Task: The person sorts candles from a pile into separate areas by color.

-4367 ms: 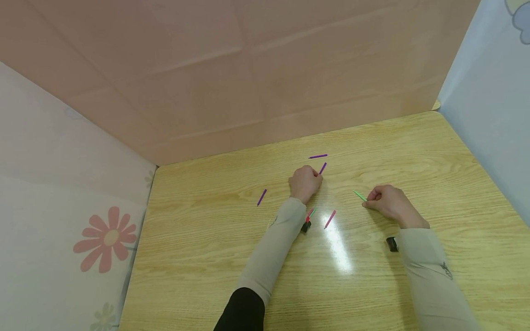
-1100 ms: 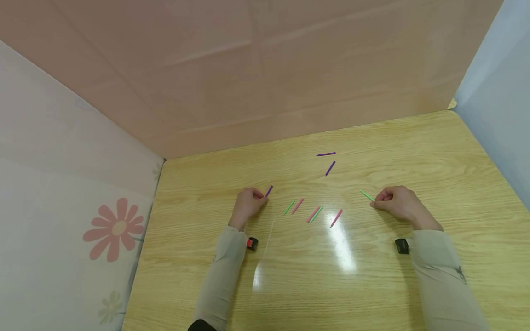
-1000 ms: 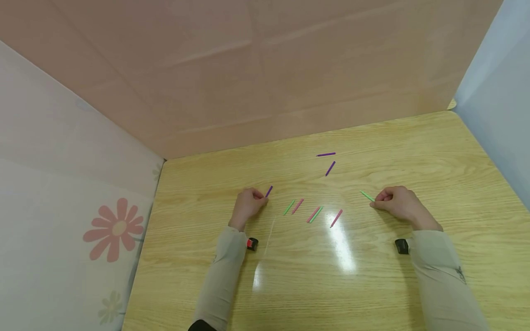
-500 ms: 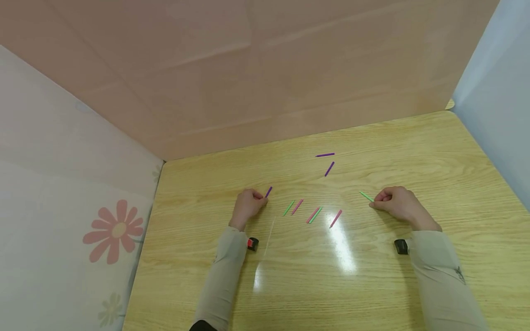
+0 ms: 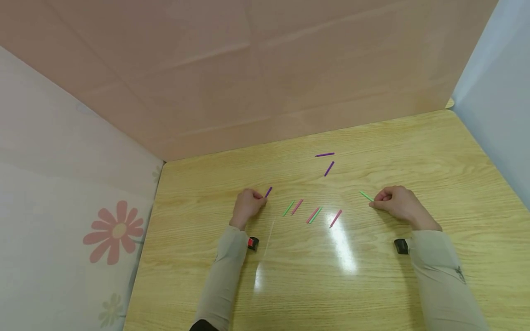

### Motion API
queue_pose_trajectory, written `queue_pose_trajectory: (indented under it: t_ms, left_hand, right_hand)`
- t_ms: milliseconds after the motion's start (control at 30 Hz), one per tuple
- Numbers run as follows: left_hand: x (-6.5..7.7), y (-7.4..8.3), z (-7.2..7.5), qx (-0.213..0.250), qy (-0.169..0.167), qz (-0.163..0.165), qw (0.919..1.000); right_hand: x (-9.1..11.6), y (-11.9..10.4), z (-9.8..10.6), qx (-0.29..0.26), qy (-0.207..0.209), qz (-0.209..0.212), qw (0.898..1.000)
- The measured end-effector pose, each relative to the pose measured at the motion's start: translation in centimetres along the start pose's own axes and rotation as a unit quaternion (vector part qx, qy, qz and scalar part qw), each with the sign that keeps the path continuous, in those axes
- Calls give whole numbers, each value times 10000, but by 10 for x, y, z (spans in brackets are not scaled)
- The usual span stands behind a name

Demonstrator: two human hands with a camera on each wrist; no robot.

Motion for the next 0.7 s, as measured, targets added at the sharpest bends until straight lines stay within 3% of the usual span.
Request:
queue_pose_trajectory:
  t_ms: [700]
  left_hand:
    - [0,3,0,-96,-70,72,9999]
  right_hand:
    - [1,-3,1,-30,-8,13,10000]
Point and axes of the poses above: each hand's wrist, its own x-axis away from the middle knuckle, its own z-axis out of the back of the hand, y = z × x, the point moved 8 cm from there along -x, towards the middle knuckle, and after that the axes turned 15 degrees about x, right-handed, at the moved point
